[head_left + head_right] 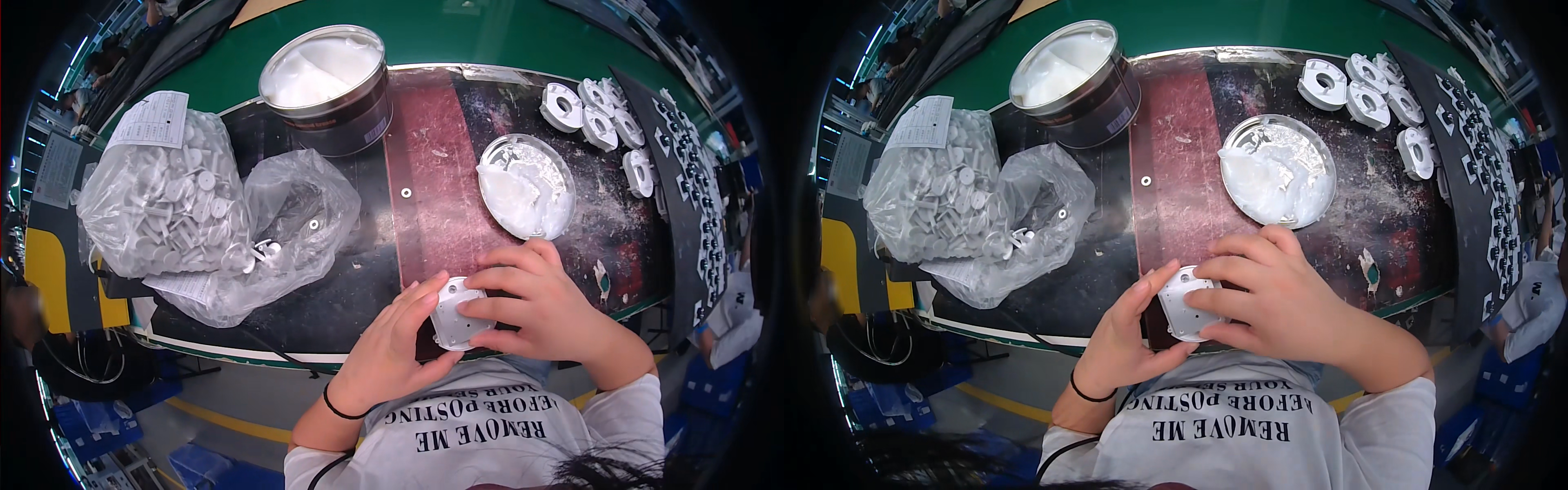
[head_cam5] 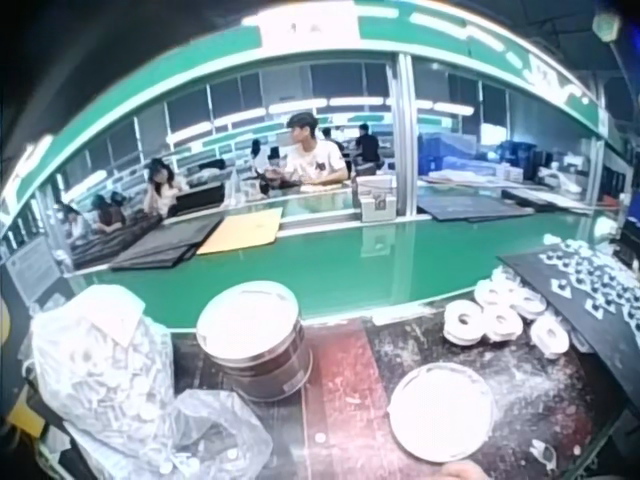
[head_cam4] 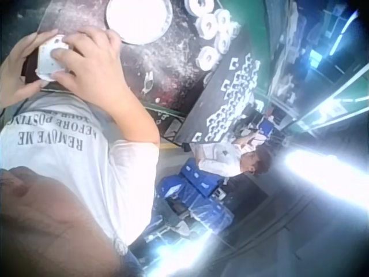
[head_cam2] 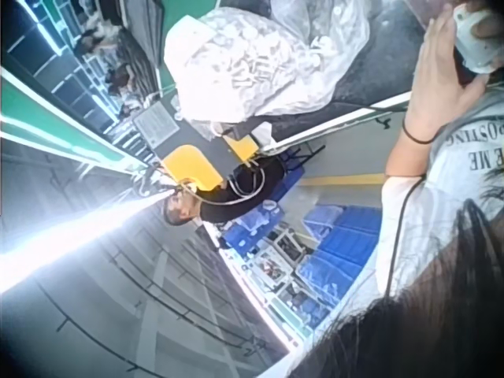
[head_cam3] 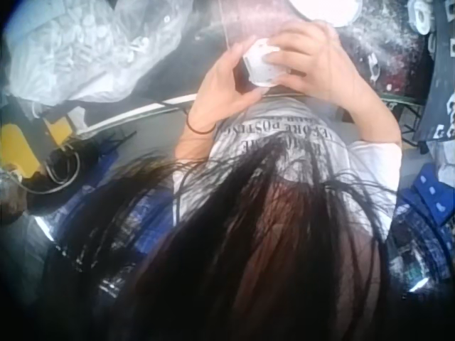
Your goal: The person repeatedly picks up small white plastic components from a bag and a tray, applies a white substance to them, and inserts them into larger white plastic housings. The person then places the assembled units onto a black tray on the table.
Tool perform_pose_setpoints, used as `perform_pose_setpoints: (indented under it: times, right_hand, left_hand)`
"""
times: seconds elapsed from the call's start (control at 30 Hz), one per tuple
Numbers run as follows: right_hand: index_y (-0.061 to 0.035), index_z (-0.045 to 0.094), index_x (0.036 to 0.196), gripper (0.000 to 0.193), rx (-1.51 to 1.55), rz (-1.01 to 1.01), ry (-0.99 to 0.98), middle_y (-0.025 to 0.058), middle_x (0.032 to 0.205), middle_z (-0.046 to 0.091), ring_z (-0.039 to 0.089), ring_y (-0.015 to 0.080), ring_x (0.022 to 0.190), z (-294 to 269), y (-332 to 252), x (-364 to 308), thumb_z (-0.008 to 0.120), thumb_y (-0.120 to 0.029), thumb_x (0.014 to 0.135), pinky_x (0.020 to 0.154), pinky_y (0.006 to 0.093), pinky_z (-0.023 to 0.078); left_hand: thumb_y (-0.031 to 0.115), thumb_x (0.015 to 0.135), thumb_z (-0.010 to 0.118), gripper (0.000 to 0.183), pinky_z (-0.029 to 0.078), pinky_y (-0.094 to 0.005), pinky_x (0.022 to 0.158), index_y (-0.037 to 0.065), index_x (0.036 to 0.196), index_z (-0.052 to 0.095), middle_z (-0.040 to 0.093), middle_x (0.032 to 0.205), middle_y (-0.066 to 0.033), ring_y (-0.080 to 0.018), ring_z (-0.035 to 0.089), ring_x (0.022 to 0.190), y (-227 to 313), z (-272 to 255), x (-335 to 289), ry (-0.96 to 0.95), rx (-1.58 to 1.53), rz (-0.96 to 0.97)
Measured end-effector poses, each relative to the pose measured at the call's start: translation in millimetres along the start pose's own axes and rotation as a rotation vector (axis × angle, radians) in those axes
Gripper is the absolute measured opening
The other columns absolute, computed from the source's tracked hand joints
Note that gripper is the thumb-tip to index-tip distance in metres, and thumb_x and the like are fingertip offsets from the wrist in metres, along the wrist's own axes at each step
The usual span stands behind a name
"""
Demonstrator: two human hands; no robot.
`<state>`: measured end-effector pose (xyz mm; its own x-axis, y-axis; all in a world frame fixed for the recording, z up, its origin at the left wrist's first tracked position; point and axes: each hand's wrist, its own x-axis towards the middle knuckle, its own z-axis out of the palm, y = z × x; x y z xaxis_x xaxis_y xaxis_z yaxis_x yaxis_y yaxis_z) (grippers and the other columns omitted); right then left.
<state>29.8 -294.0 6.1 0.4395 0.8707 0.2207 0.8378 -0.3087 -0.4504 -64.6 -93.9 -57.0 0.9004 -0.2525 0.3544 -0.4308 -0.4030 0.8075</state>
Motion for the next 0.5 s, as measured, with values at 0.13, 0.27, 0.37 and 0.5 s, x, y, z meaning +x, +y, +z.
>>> perform_pose_setpoints:
  times: [0.13,0.27,0.37,0.5]
  right_hand:
    - [-0.0174,0.065,0.098,0.034,0.027,0.028,-0.018,-0.0005,0.108,0.058,0.051,0.0207,0.105,0,-2,0,0.074,-0.028,0.067,0.088,0.0398,0.034]
    - [-0.0170,0.065,0.099,0.035,0.067,0.044,0.049,0.0002,0.109,0.058,0.051,0.0219,0.106,10,0,-7,0.074,-0.027,0.067,0.088,0.0411,0.034]
    - [-0.0174,0.066,0.100,0.035,0.063,0.048,0.071,0.0013,0.110,0.059,0.051,0.0235,0.108,13,0,-10,0.075,-0.026,0.066,0.089,0.0421,0.034]
    - [-0.0181,0.067,0.098,0.034,0.096,0.067,0.111,0.0010,0.111,0.059,0.050,0.0245,0.111,15,-1,-12,0.075,-0.027,0.066,0.092,0.0427,0.033]
  left_hand:
    - [0.005,0.064,0.078,0.099,0.037,-0.0436,0.101,0.009,0.140,0.014,0.041,0.135,-0.0242,-0.0352,0.048,0.120,1,-1,1,0.000,-0.007,0.000]
    - [0.005,0.065,0.077,0.099,0.038,-0.0429,0.099,0.008,0.140,0.013,0.040,0.135,-0.0249,-0.0356,0.048,0.120,0,0,1,0.003,-0.017,0.003]
    - [0.008,0.065,0.077,0.091,0.040,-0.0466,0.098,0.006,0.136,0.020,0.042,0.134,-0.0236,-0.0372,0.050,0.117,0,3,0,0.043,-0.025,0.005]
    - [0.010,0.066,0.077,0.087,0.040,-0.0488,0.098,0.004,0.134,0.024,0.043,0.134,-0.0218,-0.0378,0.052,0.114,0,4,1,0.059,-0.021,0.013]
